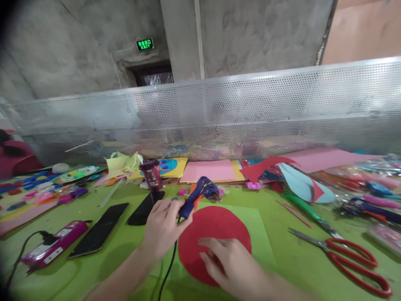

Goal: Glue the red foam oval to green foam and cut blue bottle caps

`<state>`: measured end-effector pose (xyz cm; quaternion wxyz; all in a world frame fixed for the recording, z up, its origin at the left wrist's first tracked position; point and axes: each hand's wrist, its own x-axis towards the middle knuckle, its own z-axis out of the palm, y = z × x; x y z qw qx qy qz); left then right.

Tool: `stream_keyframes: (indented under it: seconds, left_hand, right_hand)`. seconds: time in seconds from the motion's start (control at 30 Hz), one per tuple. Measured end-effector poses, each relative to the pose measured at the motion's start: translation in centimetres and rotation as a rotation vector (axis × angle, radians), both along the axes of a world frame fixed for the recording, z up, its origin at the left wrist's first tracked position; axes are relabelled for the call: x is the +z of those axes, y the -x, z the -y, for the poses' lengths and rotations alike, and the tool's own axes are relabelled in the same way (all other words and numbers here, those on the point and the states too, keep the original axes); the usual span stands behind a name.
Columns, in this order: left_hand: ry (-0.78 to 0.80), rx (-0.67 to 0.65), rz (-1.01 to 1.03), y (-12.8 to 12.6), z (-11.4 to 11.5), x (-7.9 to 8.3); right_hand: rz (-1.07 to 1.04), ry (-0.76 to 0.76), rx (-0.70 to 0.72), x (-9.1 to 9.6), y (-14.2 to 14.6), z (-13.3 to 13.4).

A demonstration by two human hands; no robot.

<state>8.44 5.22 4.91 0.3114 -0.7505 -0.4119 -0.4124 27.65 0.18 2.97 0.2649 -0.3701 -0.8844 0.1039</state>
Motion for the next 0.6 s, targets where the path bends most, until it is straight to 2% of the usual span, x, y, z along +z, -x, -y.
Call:
stream_keyframes:
  seconds: [0.1,0.17,0.27,0.37,0.43,0.5,0.6]
  left_hand:
    - [-0.015,0.038,-0.034,0.4,-0.3,0.0]
    - [-0.005,0.045,-0.056,0.4,-0.3,0.0]
    - [0.024,0.031,-0.089,0.1,-0.1,-0.2]
    - [0.024,0.027,-0.104,-0.5,0.4,-0.4]
    - [0.031,0.034,-0.118,-1.0,0.7,-0.6]
    - [0.058,0.044,-0.127,-1.4,0.9,-0.8]
    - [0.086,0.053,-0.12,-1.9,1.1,-1.1]
  right_hand:
    - [0.097,-0.225,-0.02,-0.8,0.0,0.2]
    - [0.128,-0.408,-0.001,-0.5,-0.2,0.3]
    - [0.165,-0.716,0.023,1.4,-0.8,0.7]
    - [0.207,-0.919,-0.136,3.6,-1.5,1.9]
    - [0.238,-0.947,-0.276,4.1,-1.6,2.7]
    - [0.289,-0.913,-0.371,3.9,-1.4,3.3]
    - [0.365,-0.873,-0.39,3.5,-1.1,3.6]
